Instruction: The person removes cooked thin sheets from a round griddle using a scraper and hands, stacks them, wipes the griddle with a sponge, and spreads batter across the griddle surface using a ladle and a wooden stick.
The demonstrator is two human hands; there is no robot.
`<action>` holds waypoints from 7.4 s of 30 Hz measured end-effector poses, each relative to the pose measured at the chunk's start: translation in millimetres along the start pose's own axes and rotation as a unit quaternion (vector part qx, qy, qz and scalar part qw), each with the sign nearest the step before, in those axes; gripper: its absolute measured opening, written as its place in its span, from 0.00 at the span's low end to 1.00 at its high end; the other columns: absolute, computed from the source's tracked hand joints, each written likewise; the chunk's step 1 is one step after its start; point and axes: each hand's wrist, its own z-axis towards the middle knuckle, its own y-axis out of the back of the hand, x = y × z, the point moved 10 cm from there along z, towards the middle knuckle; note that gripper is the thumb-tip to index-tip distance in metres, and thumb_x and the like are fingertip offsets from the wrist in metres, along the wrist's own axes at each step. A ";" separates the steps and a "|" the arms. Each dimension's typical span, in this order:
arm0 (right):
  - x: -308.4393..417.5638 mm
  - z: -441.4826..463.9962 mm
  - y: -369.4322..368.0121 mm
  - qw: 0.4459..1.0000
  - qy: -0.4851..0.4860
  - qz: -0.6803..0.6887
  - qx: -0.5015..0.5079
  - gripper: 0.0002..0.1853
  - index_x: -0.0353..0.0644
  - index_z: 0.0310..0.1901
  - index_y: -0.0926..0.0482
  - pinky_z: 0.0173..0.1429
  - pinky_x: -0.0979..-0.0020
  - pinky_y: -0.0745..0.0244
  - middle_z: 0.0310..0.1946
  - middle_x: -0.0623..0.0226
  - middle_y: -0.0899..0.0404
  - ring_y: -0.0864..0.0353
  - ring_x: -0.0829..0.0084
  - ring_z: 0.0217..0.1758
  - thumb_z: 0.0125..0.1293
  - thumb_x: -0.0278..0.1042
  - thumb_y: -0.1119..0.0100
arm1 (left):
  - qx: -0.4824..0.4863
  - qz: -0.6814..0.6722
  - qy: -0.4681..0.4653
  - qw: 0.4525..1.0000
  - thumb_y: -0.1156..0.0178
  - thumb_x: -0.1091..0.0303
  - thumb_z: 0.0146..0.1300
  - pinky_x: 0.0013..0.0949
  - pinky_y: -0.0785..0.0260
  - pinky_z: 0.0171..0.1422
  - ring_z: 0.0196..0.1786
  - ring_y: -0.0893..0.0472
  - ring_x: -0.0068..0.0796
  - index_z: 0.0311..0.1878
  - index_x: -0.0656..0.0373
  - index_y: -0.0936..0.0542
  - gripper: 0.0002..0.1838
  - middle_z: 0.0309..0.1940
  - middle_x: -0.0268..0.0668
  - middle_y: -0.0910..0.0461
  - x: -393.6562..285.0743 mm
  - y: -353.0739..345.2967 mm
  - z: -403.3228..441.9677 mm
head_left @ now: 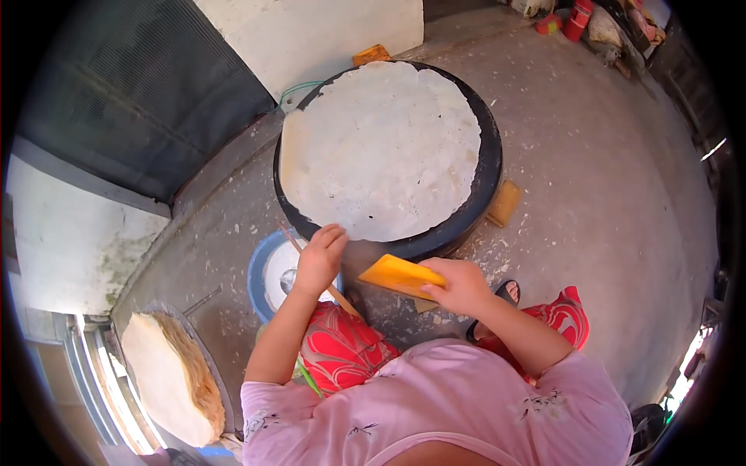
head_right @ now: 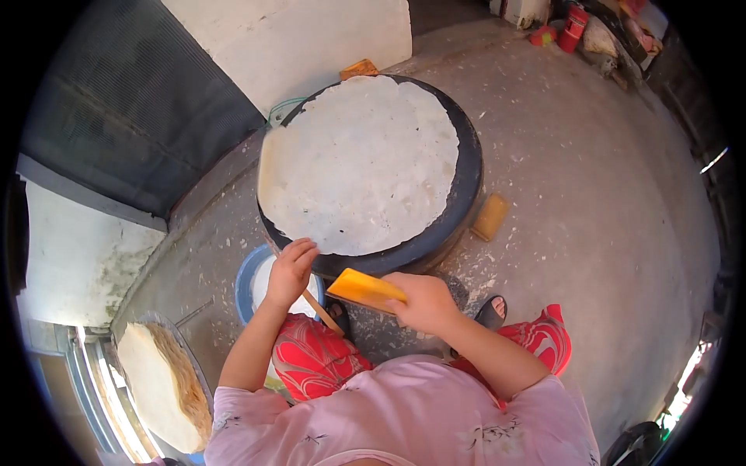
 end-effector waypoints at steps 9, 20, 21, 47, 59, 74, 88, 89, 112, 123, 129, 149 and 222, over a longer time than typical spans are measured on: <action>-59.1 -38.2 11.4 0.969 -0.109 0.218 -0.046 0.16 0.35 0.44 0.25 0.44 0.78 0.30 0.34 0.70 0.22 0.26 0.82 0.37 0.51 0.24 0.37 | -0.162 -0.267 0.517 0.797 0.39 0.61 0.54 0.31 0.34 0.50 0.47 0.24 0.35 0.46 0.68 0.25 0.21 0.41 0.48 0.23 183.2 -60.3 -42.5; -72.4 -43.6 3.1 0.938 -0.125 0.317 -0.062 0.17 0.35 0.45 0.25 0.47 0.77 0.30 0.36 0.67 0.20 0.24 0.80 0.39 0.52 0.27 0.37 | -0.101 -0.408 0.558 0.716 0.38 0.69 0.52 0.24 0.42 0.22 0.20 0.33 0.18 0.32 0.64 0.23 0.08 0.20 0.30 0.28 177.4 -72.7 -8.2; -73.3 -44.0 1.9 0.928 -0.133 0.345 -0.055 0.17 0.35 0.45 0.25 0.48 0.77 0.30 0.36 0.66 0.21 0.24 0.80 0.40 0.52 0.27 0.37 | -0.098 -0.408 0.556 0.717 0.38 0.69 0.52 0.24 0.42 0.22 0.20 0.33 0.18 0.32 0.64 0.23 0.08 0.20 0.30 0.28 163.0 -61.0 -7.0; 129.4 99.5 94.7 0.944 0.147 -0.063 -0.287 0.26 0.46 0.54 0.28 0.53 0.66 0.31 0.48 0.57 0.24 0.26 0.59 0.51 0.52 0.38 0.37 | -0.161 -0.166 0.107 0.967 0.47 0.80 0.60 0.16 0.40 0.40 0.35 0.31 0.16 0.35 0.67 0.25 0.02 0.32 0.29 0.30 82.9 308.2 19.1; 376.4 162.5 -15.5 0.890 0.383 -0.161 -0.188 0.07 0.50 0.36 0.20 0.43 0.64 0.29 0.35 0.63 0.21 0.24 0.60 0.40 0.58 0.37 0.46 | -0.230 0.053 0.467 0.852 0.48 0.76 0.56 0.26 0.33 0.37 0.32 0.24 0.20 0.38 0.62 0.20 0.09 0.30 0.33 0.21 250.9 395.0 -223.3; 461.5 13.9 -282.3 0.813 0.563 0.125 0.081 0.16 0.48 0.48 0.24 0.46 0.71 0.26 0.47 0.61 0.24 0.22 0.63 0.44 0.56 0.32 0.42 | -0.379 0.321 0.453 0.741 0.52 0.88 0.45 0.34 0.41 0.62 0.56 0.29 0.39 0.43 0.63 0.21 0.21 0.49 0.43 0.26 -3.6 467.8 -543.8; 289.2 135.9 -240.0 0.955 0.277 0.031 0.096 0.21 0.46 0.52 0.26 0.49 0.72 0.30 0.43 0.64 0.21 0.22 0.71 0.44 0.54 0.29 0.40 | -0.251 0.285 0.640 0.668 0.49 0.84 0.46 0.37 0.36 0.57 0.54 0.29 0.45 0.33 0.57 0.18 0.15 0.43 0.43 0.24 50.3 375.7 -736.7; 269.4 146.4 -233.6 0.966 0.233 0.064 0.091 0.20 0.44 0.51 0.26 0.48 0.73 0.30 0.41 0.64 0.21 0.23 0.72 0.44 0.55 0.29 0.41 | -0.202 0.314 0.650 0.661 0.48 0.82 0.47 0.37 0.36 0.57 0.54 0.29 0.45 0.34 0.57 0.18 0.14 0.43 0.42 0.24 50.4 377.7 -735.4; 121.6 136.8 -222.8 0.889 -0.263 0.337 0.163 0.23 0.42 0.47 0.28 0.39 0.73 0.30 0.38 0.66 0.21 0.23 0.72 0.33 0.66 0.54 0.59 | 0.194 0.085 0.834 0.510 0.70 0.31 0.58 0.56 0.69 0.70 0.72 0.60 0.44 0.69 0.31 0.54 0.36 0.71 0.36 0.62 109.1 303.3 -666.2; 257.1 70.3 -320.9 0.690 -0.139 0.599 0.381 0.17 0.37 0.55 0.34 0.64 0.65 0.40 0.54 0.63 0.29 0.31 0.66 0.58 0.66 0.34 0.53 | -0.398 -0.478 0.422 0.659 0.42 0.70 0.58 0.24 0.31 0.33 0.32 0.24 0.21 0.61 0.59 0.39 0.28 0.54 0.37 0.33 39.8 243.2 -406.4; 309.2 15.6 -355.5 0.690 -0.141 0.583 0.406 0.19 0.38 0.55 0.37 0.61 0.66 0.35 0.49 0.62 0.28 0.28 0.67 0.54 0.66 0.36 0.51 | -0.493 -0.590 0.434 0.469 0.48 0.66 0.64 0.22 0.34 0.26 0.24 0.27 0.23 0.45 0.60 0.31 0.11 0.30 0.33 0.26 65.2 229.8 -379.3; -147.1 17.0 -319.7 0.921 -0.337 0.036 0.191 0.43 0.39 0.62 0.42 0.41 0.66 0.27 0.42 0.58 0.25 0.24 0.67 0.40 0.48 0.51 0.34 | -0.718 -0.572 0.396 0.028 0.57 0.72 0.66 0.29 0.28 0.44 0.45 0.27 0.39 0.58 0.69 0.42 0.19 0.48 0.50 0.32 166.9 235.3 -520.6; 139.2 33.6 -405.9 0.788 0.194 -0.401 0.425 0.16 0.56 0.43 0.20 0.44 0.64 0.26 0.36 0.62 0.21 0.22 0.62 0.43 0.51 0.31 0.46 | -0.212 -0.228 0.856 0.412 0.52 0.61 0.60 0.44 0.32 0.42 0.36 0.22 0.53 0.34 0.68 0.22 0.17 0.29 0.57 0.23 54.9 -179.3 -683.8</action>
